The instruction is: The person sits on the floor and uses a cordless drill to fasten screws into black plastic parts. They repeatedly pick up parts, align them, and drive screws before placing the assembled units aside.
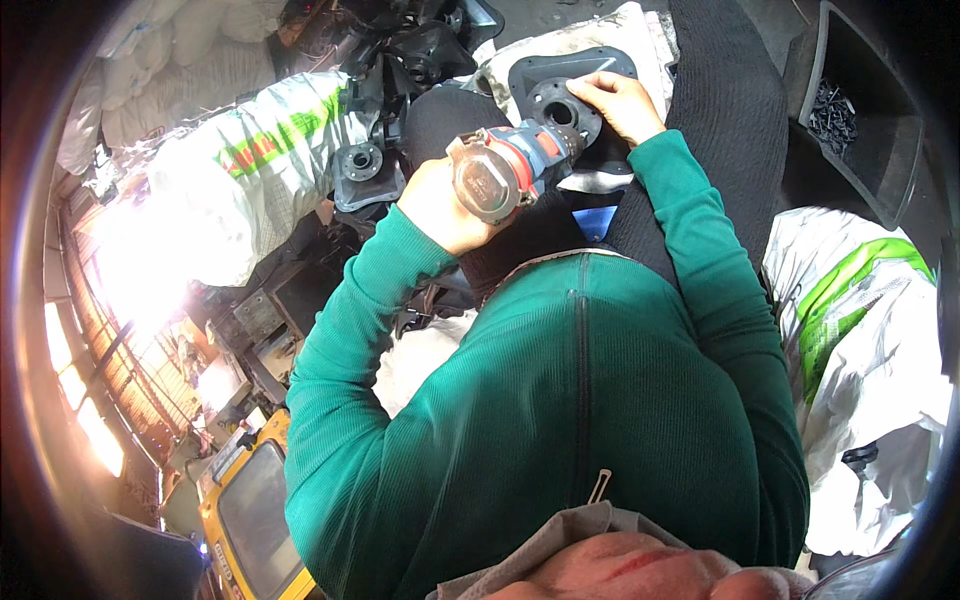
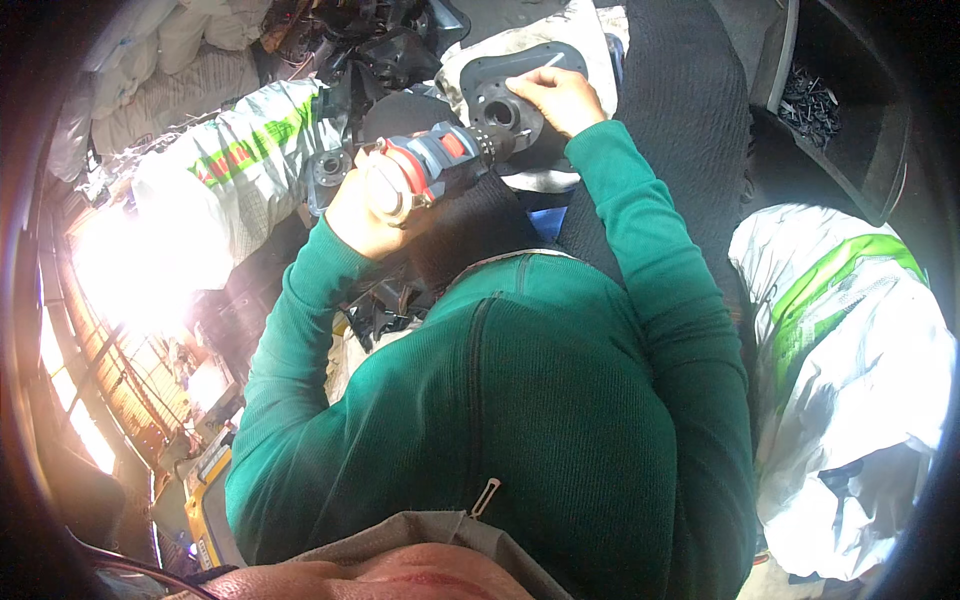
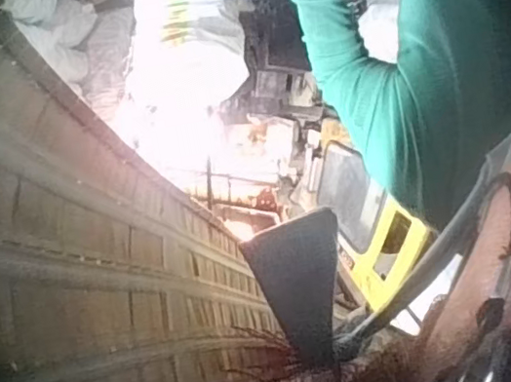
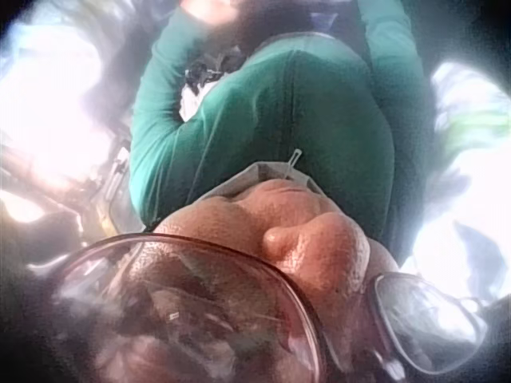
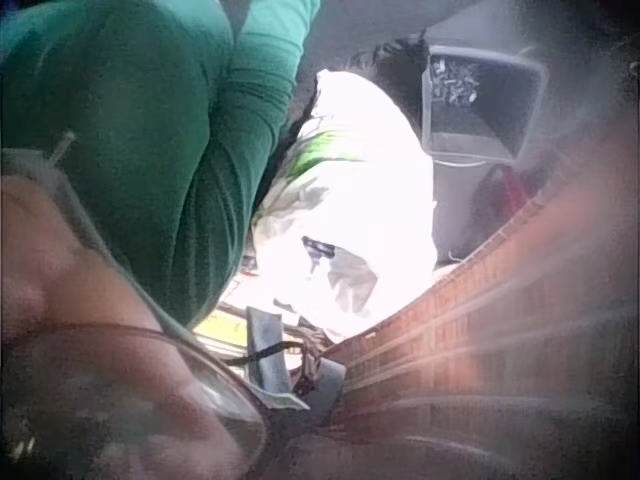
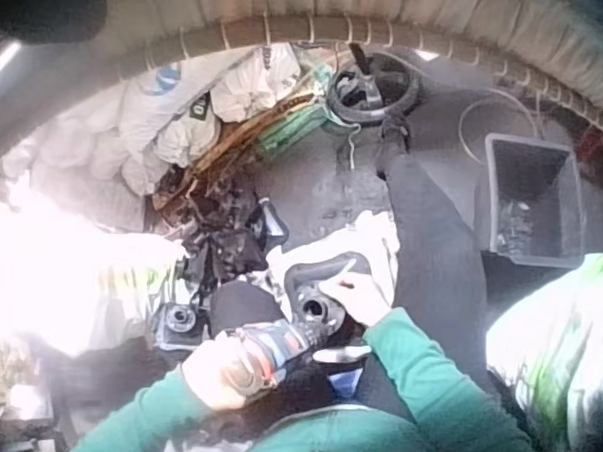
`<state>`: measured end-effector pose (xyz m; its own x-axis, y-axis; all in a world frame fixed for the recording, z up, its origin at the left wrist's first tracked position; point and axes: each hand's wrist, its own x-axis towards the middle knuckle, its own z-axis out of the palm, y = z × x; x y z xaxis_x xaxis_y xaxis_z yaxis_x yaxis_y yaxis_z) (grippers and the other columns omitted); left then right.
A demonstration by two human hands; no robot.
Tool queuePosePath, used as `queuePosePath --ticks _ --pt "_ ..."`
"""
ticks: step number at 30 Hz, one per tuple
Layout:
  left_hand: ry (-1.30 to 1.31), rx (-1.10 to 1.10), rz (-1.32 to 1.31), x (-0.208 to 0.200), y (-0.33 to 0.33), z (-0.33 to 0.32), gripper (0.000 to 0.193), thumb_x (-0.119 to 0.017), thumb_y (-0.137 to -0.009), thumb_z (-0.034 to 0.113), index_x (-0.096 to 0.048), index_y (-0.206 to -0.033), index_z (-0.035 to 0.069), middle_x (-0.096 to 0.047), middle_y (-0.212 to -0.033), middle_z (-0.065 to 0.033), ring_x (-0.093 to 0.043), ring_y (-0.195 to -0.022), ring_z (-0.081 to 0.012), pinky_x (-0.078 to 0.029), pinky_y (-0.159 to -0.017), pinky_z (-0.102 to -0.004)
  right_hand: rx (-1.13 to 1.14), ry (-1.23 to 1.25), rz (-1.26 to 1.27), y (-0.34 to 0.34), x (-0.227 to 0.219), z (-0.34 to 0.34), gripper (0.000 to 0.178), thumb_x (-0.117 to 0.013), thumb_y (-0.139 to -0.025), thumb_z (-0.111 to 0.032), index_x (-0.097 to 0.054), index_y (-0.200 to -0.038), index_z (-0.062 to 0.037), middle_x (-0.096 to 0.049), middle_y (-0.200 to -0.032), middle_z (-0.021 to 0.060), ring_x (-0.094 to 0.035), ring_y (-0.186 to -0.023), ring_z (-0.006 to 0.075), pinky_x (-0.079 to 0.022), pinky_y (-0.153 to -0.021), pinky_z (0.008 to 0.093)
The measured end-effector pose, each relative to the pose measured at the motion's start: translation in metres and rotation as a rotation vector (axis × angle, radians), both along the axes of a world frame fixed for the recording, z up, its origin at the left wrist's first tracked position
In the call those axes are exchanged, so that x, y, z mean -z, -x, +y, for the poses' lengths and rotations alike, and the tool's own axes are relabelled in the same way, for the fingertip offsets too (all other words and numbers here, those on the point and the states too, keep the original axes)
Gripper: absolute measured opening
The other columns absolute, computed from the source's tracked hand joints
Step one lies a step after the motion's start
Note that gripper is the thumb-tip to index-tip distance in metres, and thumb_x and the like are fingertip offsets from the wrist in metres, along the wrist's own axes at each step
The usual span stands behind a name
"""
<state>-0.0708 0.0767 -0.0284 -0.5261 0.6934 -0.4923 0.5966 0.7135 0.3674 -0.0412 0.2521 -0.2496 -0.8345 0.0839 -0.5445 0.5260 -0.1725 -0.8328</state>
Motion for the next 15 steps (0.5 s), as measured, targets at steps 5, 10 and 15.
queuePosePath --ticks 5,10,15 --pt "-0.014 -0.294 -0.287 0.006 -0.005 0.009 0.056 -0.070 -0.068 0.020 -0.051 -0.118 0.003 -0.061 -0.109 -0.0129 -0.058 -0.100 -0.0277 -0.042 -0.093 -0.0367 0.042 0.086 -0.014 0.002 0.009 -0.004 0.030 -0.074 -0.075 -0.029 -0.070 -0.092 -0.0050 -0.068 -0.084 0.0056 -0.061 -0.079 0.0126 -0.047 -0.075 0.0271" --pt "0.085 -0.516 -0.404 -0.001 -0.004 0.031 0.049 -0.064 -0.075 0.021 -0.049 -0.118 0.003 -0.059 -0.113 -0.0112 -0.057 -0.103 -0.0238 -0.045 -0.092 -0.0359 0.095 0.151 -0.117 0.004 0.003 -0.006 0.026 -0.074 -0.075 -0.026 -0.070 -0.089 -0.0053 -0.065 -0.077 0.0033 -0.059 -0.072 0.0101 -0.047 -0.069 0.0256" --pt "0.229 -0.452 -0.451 0.006 -0.002 0.038 0.037 -0.048 -0.086 0.009 -0.045 -0.123 0.006 -0.057 -0.111 -0.0076 -0.057 -0.102 -0.0183 -0.046 -0.092 -0.0334 0.112 0.279 -0.155 0.002 0.000 -0.002 0.023 -0.074 -0.075 -0.024 -0.069 -0.088 -0.0056 -0.064 -0.073 0.0018 -0.058 -0.069 0.0093 -0.046 -0.065 0.0248"
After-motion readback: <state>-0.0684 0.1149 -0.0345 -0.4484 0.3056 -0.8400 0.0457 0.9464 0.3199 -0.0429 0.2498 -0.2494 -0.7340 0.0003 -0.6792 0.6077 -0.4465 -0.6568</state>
